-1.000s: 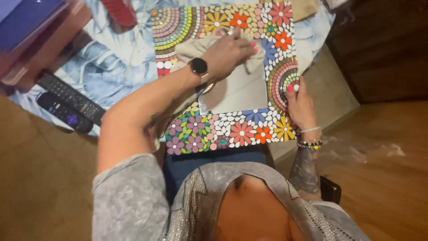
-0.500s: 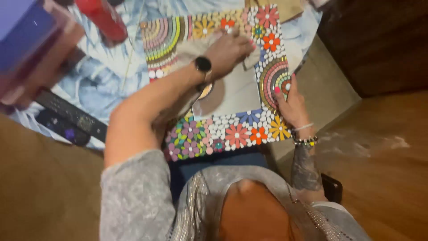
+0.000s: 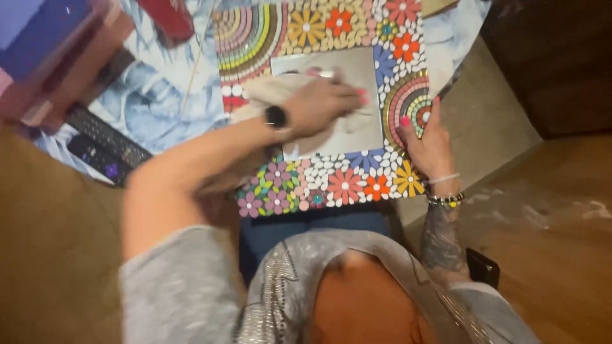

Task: Cleaning and polishing a decorated mosaic mirror frame using a cloth and a wooden stick

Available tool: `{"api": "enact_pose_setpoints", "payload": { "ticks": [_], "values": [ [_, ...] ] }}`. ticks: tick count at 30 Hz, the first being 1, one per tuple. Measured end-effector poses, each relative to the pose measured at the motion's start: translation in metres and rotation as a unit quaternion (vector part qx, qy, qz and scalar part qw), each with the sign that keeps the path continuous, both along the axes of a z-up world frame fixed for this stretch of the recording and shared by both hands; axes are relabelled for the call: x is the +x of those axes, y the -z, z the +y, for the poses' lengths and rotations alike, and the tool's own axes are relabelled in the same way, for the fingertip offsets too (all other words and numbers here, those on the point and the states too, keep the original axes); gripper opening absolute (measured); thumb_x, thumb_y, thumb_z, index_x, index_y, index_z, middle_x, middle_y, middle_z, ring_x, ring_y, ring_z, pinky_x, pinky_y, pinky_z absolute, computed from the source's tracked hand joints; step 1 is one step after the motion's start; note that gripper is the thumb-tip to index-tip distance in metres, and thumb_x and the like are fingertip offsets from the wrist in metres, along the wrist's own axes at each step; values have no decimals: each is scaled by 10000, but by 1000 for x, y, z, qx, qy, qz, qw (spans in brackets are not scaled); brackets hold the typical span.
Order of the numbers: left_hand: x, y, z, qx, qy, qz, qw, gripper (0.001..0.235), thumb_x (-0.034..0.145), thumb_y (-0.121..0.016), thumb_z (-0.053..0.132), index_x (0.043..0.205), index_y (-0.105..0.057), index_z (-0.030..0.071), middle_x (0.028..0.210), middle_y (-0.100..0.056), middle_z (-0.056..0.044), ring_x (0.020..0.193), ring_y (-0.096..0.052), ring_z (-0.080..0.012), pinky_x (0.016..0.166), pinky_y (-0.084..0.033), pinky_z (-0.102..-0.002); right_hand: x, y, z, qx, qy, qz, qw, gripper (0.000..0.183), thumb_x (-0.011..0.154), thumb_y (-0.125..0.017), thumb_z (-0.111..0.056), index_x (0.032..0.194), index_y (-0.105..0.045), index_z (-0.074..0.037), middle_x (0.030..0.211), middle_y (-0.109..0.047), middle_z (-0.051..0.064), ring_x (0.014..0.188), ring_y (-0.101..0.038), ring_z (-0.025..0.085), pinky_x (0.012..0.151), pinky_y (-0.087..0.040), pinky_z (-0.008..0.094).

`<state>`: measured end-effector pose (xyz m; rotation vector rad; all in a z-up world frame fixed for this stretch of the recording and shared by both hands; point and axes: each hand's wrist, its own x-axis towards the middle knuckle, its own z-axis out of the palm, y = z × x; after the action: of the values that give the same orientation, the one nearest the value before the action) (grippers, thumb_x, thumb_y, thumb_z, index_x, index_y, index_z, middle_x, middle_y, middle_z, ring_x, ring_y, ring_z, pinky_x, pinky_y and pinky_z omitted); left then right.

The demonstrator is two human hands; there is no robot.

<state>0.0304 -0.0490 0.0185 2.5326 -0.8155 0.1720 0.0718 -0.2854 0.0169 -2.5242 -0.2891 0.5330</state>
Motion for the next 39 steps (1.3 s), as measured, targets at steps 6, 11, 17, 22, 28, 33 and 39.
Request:
{"api": "enact_pose_setpoints", "payload": {
  "ticks": [6, 11, 17, 22, 28, 33, 39],
  "values": [
    [-10, -1, 16, 30, -18, -46, 998, 250, 820, -415, 32, 985, -581, 121, 1034, -592, -37, 835, -474, -263, 627, -410, -409, 1, 15, -5, 31, -43, -67, 996, 775, 850, -251, -533, 1308, -38, 55, 1345, -209, 277, 1209, -264, 402, 962, -235, 454],
    [-50, 6, 79, 93, -94, -61, 989, 225, 823, -562, 123, 1044, -604, 110, 883, -631, -45, 779, -439, -247, 619, -405, -308, -19, -28, 5, 57, -83, -203, 974, 583, 927, -366, -347, 1307, -152, 40, 1225, -323, 248, 994, -421, 355, 821, -349, 474],
    [-53, 31, 91, 81, -121, -125, 981, 116, 679, -479, 47, 569, -458, 75, 663, -461, -25, 693, -388, -256, 463, -323, -324, -79, -106, 46, 284, -28, 259, 923, 220, 699, -500, -225, 733, -654, -73, 908, -638, 41, 954, -580, 135, 927, -407, 262],
    [-57, 29, 90, 41, -158, -159, 974, 119, 698, -485, 38, 591, -516, 79, 716, -544, -6, 716, -387, -254, 483, -313, -310, -106, -126, 58, 490, -388, 270, 733, 480, 699, -407, -431, 839, -625, -27, 916, -493, 72, 930, -475, 229, 876, -429, 325],
    [-60, 23, 89, 29, -159, -176, 971, 215, 815, -555, 100, 1013, -637, 83, 890, -641, -43, 713, -392, -233, 512, -349, -314, -52, -70, 66, 259, -463, 81, 844, 323, 792, -503, -322, 959, -493, -45, 972, -445, 85, 932, -525, 217, 808, -424, 335],
    [-59, 24, 91, 62, -179, -173, 966, 211, 846, -527, 171, 1022, -633, 127, 876, -636, -3, 741, -382, -218, 518, -334, -298, -7, -9, 86, -202, -393, -300, 845, 692, 793, -112, -683, 1303, -291, -251, 934, -330, 143, 835, -316, 262, 699, -297, 443],
    [-59, 22, 89, 40, -170, -171, 970, 190, 890, -501, 194, 994, -626, 97, 875, -635, -23, 719, -385, -228, 507, -336, -318, 4, -11, 77, -244, -359, -444, 783, 672, 849, -174, -698, 1214, -469, -217, 892, -376, 111, 774, -352, 245, 640, -287, 413]
  ]
}}
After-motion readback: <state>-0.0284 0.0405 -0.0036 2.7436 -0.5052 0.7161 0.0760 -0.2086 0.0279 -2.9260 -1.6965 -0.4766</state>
